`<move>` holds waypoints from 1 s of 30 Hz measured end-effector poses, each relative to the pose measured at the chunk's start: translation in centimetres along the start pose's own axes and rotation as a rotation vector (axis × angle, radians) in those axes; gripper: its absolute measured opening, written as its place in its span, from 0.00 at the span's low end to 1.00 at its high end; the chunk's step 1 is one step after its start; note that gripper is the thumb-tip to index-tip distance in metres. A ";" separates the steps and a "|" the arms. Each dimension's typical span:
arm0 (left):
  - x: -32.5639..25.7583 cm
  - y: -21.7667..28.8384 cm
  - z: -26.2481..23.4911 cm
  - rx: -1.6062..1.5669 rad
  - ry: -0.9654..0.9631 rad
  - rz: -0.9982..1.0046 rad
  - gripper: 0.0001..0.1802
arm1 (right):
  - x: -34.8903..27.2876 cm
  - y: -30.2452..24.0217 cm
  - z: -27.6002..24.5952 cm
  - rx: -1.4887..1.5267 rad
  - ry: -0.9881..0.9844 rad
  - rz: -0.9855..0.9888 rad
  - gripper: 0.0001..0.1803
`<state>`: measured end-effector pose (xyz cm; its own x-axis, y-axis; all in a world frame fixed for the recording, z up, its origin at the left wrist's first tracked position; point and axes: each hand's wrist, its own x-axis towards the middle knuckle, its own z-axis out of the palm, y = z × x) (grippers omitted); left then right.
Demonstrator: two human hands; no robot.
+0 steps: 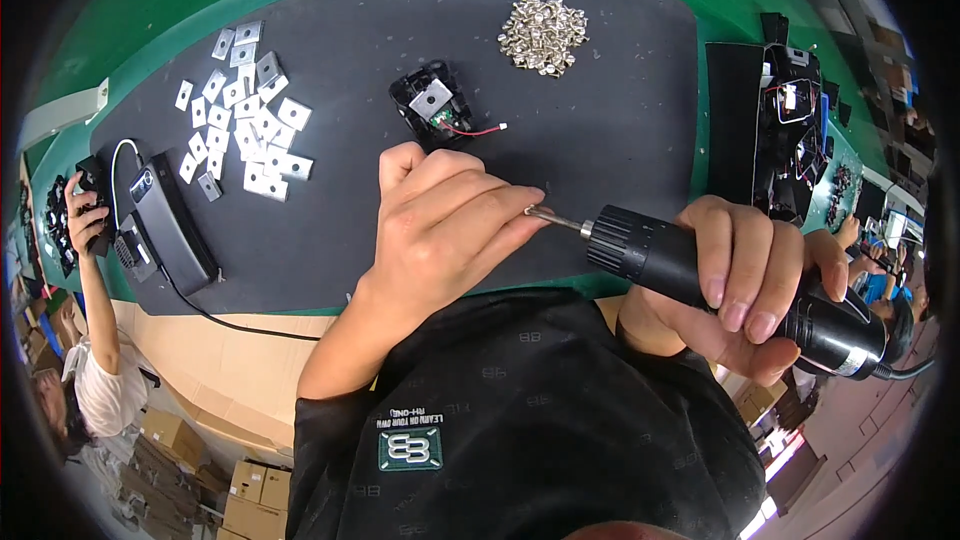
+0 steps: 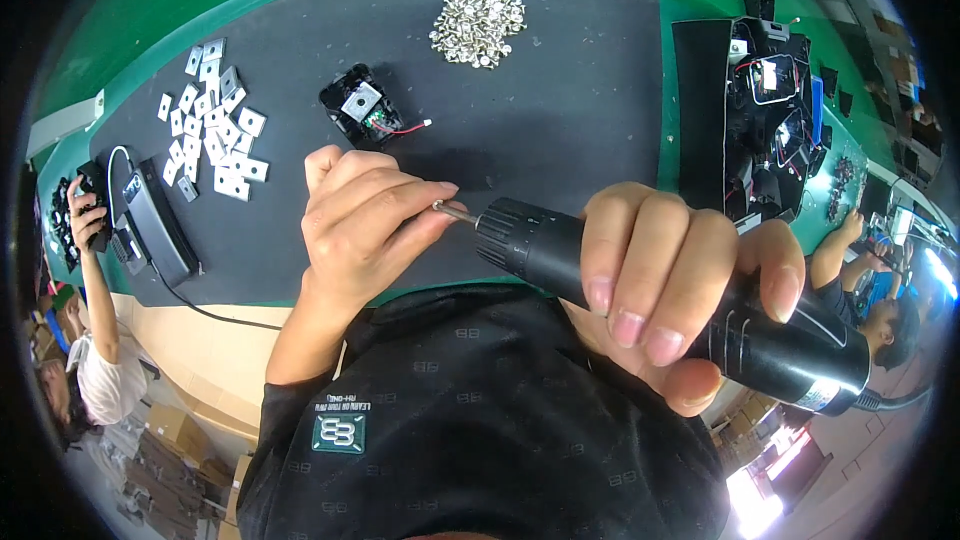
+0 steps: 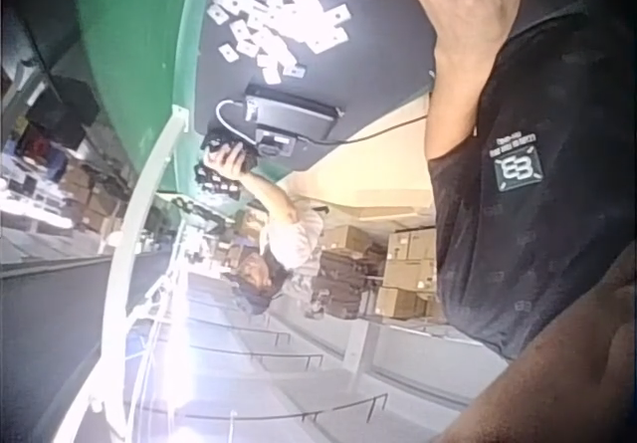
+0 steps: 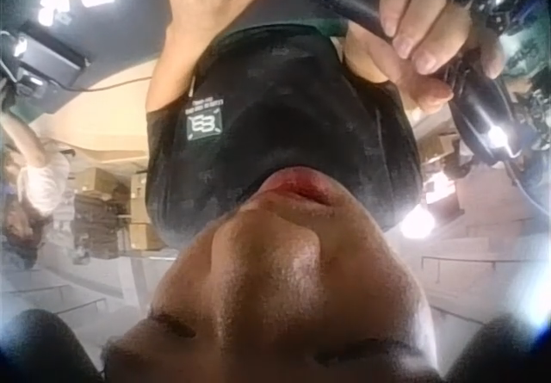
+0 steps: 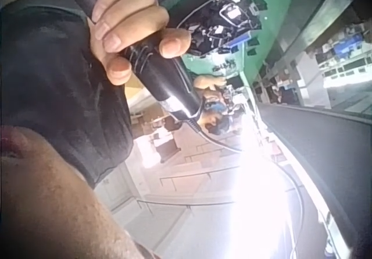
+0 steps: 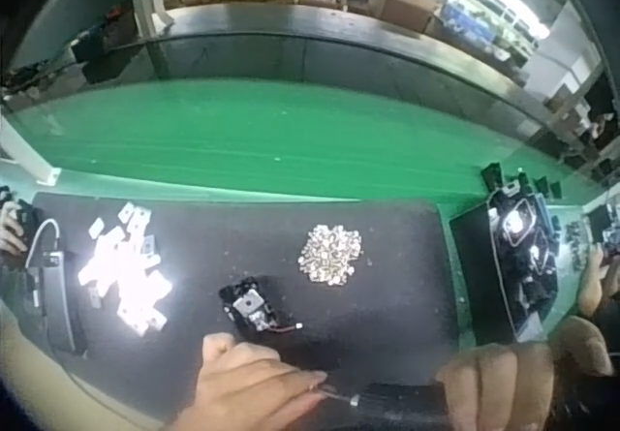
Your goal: The person assembles small electronic components, including electronic housings, screws, metal plates, and circuit boards, at a workbench. The assembly is performed using an electric screwdriver.
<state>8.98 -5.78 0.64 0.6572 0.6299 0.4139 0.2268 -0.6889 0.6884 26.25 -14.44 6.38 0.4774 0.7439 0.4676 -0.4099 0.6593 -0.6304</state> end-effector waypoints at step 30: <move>-0.5 -0.1 1.8 -0.002 -0.012 0.103 0.13 | -1.2 -0.1 -2.3 0.063 -0.092 0.056 0.26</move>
<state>9.88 -6.66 -0.69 0.6852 0.5514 0.4759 0.1557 -0.7491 0.6439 27.47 -15.67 4.48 0.3802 0.7846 0.4897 -0.4832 0.6200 -0.6182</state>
